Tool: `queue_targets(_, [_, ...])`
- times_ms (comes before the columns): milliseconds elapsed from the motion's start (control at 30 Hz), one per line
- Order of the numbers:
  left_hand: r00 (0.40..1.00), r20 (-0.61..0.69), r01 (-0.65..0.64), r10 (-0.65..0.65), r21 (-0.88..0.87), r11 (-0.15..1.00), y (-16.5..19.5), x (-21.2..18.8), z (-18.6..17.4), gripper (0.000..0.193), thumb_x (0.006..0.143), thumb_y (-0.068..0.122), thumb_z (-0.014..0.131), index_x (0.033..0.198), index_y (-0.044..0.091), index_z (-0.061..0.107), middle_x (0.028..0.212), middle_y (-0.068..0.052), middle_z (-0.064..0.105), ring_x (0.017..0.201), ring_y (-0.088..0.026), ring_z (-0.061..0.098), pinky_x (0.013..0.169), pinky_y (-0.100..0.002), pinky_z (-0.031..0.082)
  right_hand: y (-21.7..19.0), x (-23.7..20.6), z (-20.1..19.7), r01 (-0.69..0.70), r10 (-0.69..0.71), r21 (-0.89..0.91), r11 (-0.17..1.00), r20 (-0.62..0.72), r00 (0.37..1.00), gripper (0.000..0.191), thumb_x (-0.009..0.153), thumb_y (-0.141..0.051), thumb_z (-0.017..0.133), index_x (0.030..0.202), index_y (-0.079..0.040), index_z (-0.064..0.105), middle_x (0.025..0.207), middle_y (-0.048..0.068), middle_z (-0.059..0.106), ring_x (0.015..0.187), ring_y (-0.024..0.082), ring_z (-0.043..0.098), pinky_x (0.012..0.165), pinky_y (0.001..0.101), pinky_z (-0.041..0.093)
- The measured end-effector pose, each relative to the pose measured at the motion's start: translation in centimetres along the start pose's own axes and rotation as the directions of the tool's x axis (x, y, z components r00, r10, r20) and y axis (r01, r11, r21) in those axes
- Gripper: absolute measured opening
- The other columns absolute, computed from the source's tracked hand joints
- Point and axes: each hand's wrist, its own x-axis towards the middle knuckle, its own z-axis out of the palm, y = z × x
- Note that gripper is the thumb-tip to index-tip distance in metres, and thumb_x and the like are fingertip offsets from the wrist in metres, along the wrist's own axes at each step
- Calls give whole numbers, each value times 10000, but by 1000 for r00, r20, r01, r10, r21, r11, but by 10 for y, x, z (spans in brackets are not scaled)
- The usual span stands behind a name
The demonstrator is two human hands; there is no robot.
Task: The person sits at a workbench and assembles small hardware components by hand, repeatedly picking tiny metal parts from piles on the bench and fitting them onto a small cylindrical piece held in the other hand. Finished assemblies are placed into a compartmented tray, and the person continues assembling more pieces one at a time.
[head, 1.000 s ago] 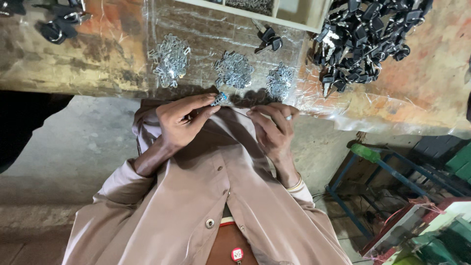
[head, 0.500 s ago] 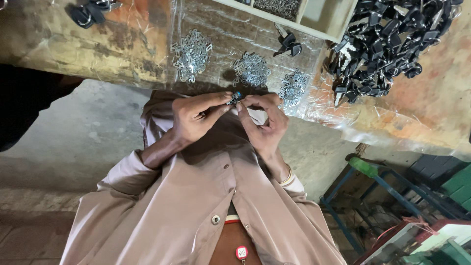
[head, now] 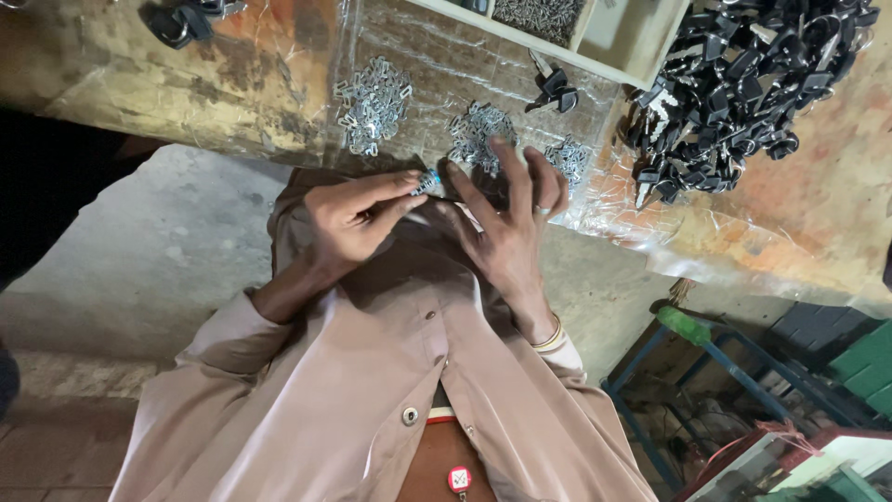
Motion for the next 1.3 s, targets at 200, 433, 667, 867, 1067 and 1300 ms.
queue_targets(200, [998,-7,54,-54,-44,998,-4,0,0,228,900,-51,827,1111,-52,739,1137,-186,764,1002,-231,783,855,-303,644,10,-13,11,20,-14,76,997,-72,997,228,825,-110,918,985,-135,757,1157,-15,719,1172,235,590,1062,450,304])
queue_targets(433, [1000,4,4,-4,-24,1000,-5,3,4,234,904,-39,835,1117,-43,737,1144,-171,761,1051,-241,778,904,-323,648,-3,-9,21,-222,295,477,851,-84,952,208,919,-32,839,1102,-65,747,1104,25,750,1051,203,662,948,298,492])
queue_targets(667, [999,3,55,-54,-16,998,-6,0,2,258,889,-23,844,1125,-23,742,1156,-158,764,998,-215,785,812,-291,645,-18,11,20,-133,185,426,895,-82,979,189,860,4,836,1026,-48,761,1001,51,753,946,187,657,922,337,426])
queue_targets(867, [999,51,-12,8,74,997,-7,-2,-4,278,880,-68,798,1147,-4,751,1185,-137,758,998,-217,790,805,-285,646,-26,10,23,-314,354,480,819,7,935,224,838,-10,851,989,-56,693,946,13,745,886,145,618,900,299,454])
queue_targets(1067, [999,47,-28,24,87,996,-6,-2,-8,273,882,-57,801,1144,1,749,1177,-131,759,998,-224,790,811,-297,655,-25,8,23,-286,328,484,827,-1,945,256,831,-10,852,997,-51,661,952,8,742,878,134,628,915,290,447])
queue_targets(1300, [996,28,-87,84,138,987,-1,3,-14,229,891,-21,842,1104,-9,758,1149,-130,763,1001,-230,789,824,-304,653,-16,22,9,-240,193,286,928,184,964,259,873,-144,890,1111,-182,796,1017,-14,717,966,137,614,975,352,357])
